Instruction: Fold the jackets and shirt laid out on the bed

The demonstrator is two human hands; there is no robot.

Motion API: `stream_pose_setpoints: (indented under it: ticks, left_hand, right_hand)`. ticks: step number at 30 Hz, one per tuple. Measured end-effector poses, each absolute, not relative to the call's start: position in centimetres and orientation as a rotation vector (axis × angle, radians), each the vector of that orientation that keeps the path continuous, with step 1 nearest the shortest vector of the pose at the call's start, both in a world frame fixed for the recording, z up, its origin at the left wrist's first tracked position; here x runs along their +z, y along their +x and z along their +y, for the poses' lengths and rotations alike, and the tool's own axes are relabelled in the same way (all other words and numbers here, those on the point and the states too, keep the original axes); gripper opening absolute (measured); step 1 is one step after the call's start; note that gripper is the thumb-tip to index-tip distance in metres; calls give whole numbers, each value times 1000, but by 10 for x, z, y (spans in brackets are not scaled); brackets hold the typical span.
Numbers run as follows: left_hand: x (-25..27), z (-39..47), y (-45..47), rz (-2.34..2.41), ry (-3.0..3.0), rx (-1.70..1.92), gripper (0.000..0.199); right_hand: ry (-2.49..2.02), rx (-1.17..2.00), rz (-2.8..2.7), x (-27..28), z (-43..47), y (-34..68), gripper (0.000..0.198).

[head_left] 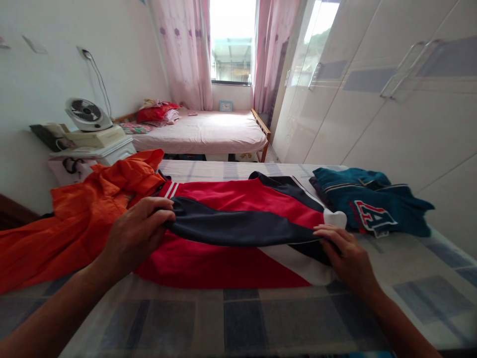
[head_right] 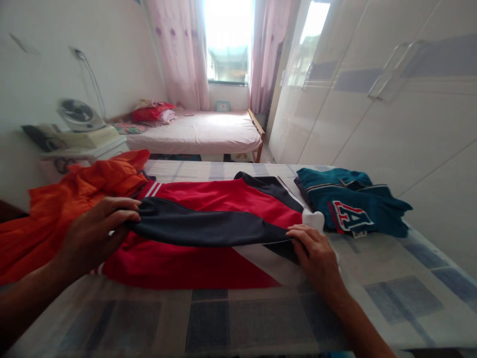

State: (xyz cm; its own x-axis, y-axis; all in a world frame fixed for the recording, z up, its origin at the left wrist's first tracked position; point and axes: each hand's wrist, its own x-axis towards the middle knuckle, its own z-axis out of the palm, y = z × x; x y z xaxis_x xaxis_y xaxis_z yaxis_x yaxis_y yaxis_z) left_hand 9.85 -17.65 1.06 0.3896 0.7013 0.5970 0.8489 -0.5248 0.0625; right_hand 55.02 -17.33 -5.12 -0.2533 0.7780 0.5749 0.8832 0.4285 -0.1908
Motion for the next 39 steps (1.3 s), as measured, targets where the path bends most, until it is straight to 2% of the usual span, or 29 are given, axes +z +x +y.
stream_pose_setpoints:
  ticks: [6,11,16,19,21,23,26,29,32,39]
  left_hand:
    - [-36,-202,66,-1409,-2561,-435,27]
    - [-40,-210,66,-1441,-2463,-492,26]
    - [-26,-215,73,-1507,-2639,-423,25]
    - [-20,-214,80,-1533,-2602,-633,25]
    - [-22,-212,83,-1544,-2534,-679,34]
    - [-29,-207,83,-1584,-2546,-548,38]
    - [-36,-196,77,-1707,-2689,-303,32]
    - [-24,-171,72,-1859,-2663,-352,35]
    - [-4,-124,72,-1860,-2533,-458,42]
    - [-10,-1,64,-1916,-2595,-175,46]
  right_hand:
    - [-1347,-219,-2258,-61,-186,551,15]
    - [-1314,-242,-2228,-53,-190,549,14]
    - [-1335,-72,-2468,-41,-200,546,17]
    - [-1291,-60,-2416,-34,-204,536,22]
    - [-1274,-81,-2372,-32,-203,529,26]
    - [-1295,-46,-2413,-34,-200,524,27]
    - [-1337,148,-2549,-34,-189,524,23]
    - [-1377,254,-2536,-21,-163,531,25]
    - [-1446,138,-2383,-6,-111,534,28]
    - [-1820,-22,-2286,-23,42,531,47]
